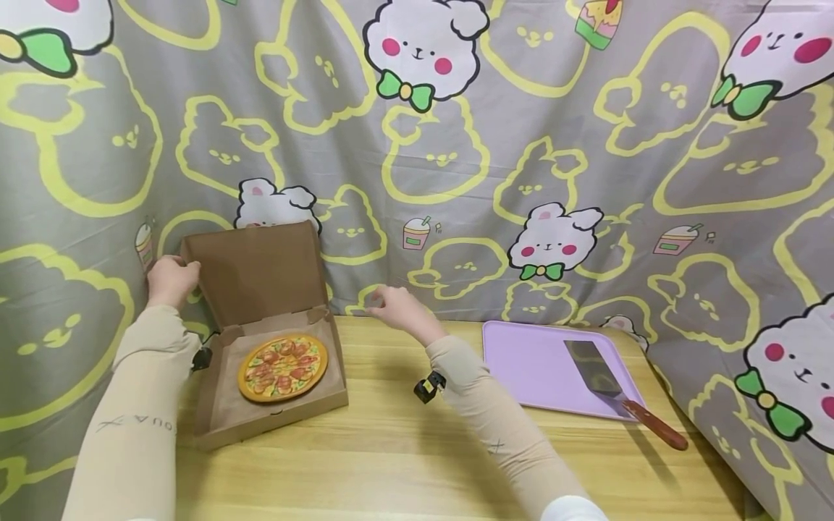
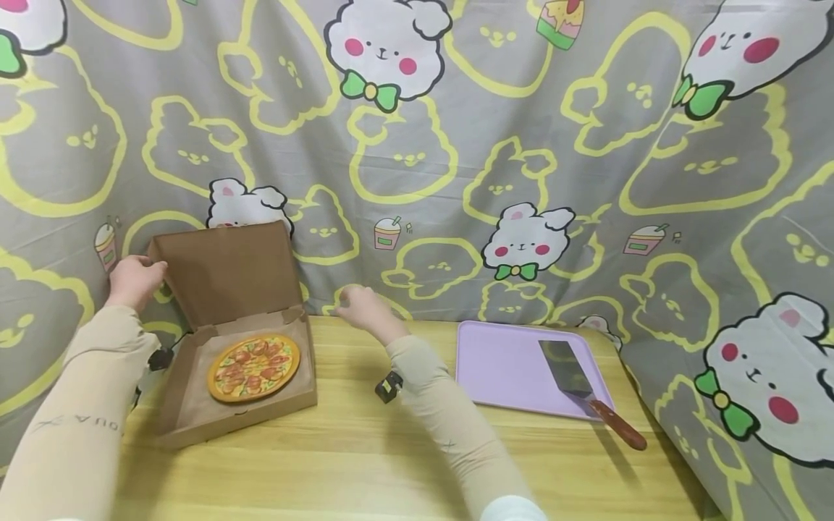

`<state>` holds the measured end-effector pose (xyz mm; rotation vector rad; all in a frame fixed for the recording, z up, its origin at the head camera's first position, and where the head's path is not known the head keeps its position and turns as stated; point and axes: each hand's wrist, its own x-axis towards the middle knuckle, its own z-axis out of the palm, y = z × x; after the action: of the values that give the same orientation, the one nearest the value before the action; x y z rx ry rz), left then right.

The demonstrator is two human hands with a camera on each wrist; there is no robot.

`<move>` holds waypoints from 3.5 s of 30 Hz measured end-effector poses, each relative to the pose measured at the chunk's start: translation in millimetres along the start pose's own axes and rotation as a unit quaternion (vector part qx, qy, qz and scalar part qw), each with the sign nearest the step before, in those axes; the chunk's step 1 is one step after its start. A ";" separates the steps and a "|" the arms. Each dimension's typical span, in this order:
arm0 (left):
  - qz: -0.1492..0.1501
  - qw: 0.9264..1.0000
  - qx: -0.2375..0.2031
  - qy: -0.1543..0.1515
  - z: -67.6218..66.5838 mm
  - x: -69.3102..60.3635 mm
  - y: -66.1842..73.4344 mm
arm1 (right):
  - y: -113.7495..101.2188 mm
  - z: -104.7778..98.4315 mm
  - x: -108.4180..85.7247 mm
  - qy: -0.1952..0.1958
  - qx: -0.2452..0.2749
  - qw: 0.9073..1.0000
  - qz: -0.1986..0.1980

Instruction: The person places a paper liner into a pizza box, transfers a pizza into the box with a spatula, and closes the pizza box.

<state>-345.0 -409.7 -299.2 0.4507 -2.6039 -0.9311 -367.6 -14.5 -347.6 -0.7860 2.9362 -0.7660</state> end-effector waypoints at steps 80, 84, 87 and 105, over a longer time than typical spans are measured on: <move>0.122 0.993 0.008 0.006 88.6 -31.4 92.5 | 102.0 40.8 -123.9 -0.094 0.036 0.993 0.055; 0.133 0.991 -0.002 0.008 101.1 -37.7 105.0 | 111.2 35.7 -135.9 -0.073 0.027 0.994 0.077; 0.138 0.990 -0.006 0.008 110.3 -41.9 113.7 | 114.3 33.7 -144.6 -0.049 0.021 0.994 0.098; 0.145 0.989 -0.040 0.007 132.9 -46.0 130.7 | 112.3 22.5 -152.0 -0.058 -0.035 0.987 0.144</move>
<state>-382.3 -222.5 -320.0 0.0542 -2.5196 -0.9232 -284.4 131.6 -436.7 -0.3780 2.8925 -0.5760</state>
